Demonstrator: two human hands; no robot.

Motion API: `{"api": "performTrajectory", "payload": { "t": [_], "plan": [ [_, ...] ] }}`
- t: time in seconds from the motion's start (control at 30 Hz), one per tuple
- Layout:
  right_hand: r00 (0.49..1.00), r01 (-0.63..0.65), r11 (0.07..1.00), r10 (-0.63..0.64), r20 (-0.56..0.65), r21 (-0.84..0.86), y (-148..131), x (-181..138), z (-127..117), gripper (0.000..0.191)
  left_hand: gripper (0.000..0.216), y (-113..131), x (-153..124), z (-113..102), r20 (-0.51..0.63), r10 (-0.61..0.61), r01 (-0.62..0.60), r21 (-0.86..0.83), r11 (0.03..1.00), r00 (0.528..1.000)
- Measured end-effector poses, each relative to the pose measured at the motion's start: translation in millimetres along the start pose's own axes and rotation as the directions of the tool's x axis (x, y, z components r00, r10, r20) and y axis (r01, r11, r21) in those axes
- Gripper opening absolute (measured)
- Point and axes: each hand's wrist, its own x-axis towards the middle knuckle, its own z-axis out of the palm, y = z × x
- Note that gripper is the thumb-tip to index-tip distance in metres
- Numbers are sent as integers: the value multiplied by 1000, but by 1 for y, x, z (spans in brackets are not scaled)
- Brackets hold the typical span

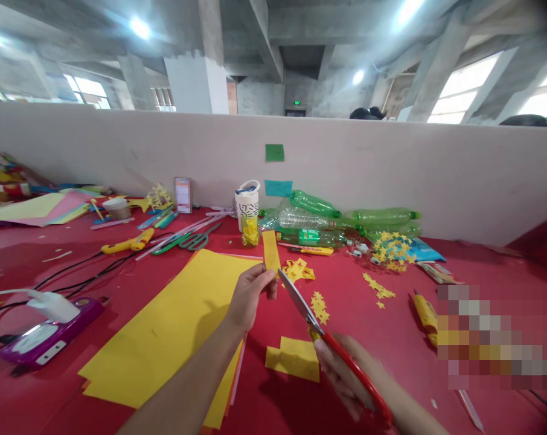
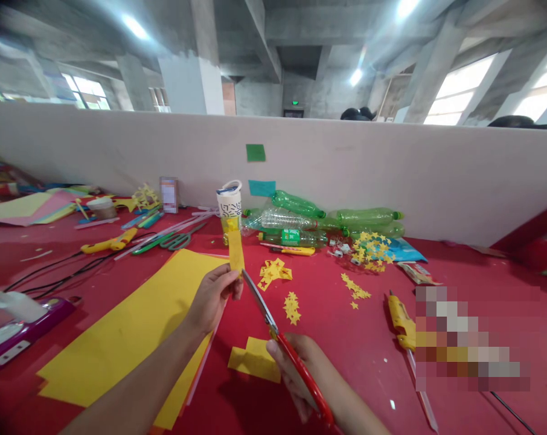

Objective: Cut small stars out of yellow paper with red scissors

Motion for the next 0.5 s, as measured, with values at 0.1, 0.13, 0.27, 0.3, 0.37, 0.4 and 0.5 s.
{"api": "performTrajectory", "payload": {
  "t": [0.1, 0.13, 0.27, 0.3, 0.37, 0.4, 0.5],
  "plan": [
    [1000, 2, 999, -2, -11, -47, -4, -1, 1, 52, 19, -1, 1, 0, 6, 2, -2, -6, 1000, 1000],
    [1000, -2, 999, 1, -14, -53, -6, -1, 1, 53, 20, -1, 1, 0, 6, 1, -1, -12, 1000, 1000],
    [1000, -18, 999, 17, -19, -50, -9, -2, 2, 54, 15, -1, 1, -1, -10, -1, 0, -44, 999, 1000],
    [1000, -18, 999, 17, -24, -43, -9, -2, 2, 54, 14, -1, 1, -1, -11, -1, 1, -45, 999, 1000],
    [1000, -7, 1000, 6, -28, -29, -7, -2, 1, 53, 13, 0, 1, 0, -8, -2, 1, -37, 999, 1000],
    [999, -3, 1000, 2, -33, -23, -6, -1, 1, 53, 14, 0, 1, 0, -4, 1, -1, -25, 1000, 1000],
    [999, 0, 1000, -1, -43, -18, -3, 1, 0, 53, 17, 1, 1, -1, 8, 22, -22, 33, 999, 1000]
  ]
}}
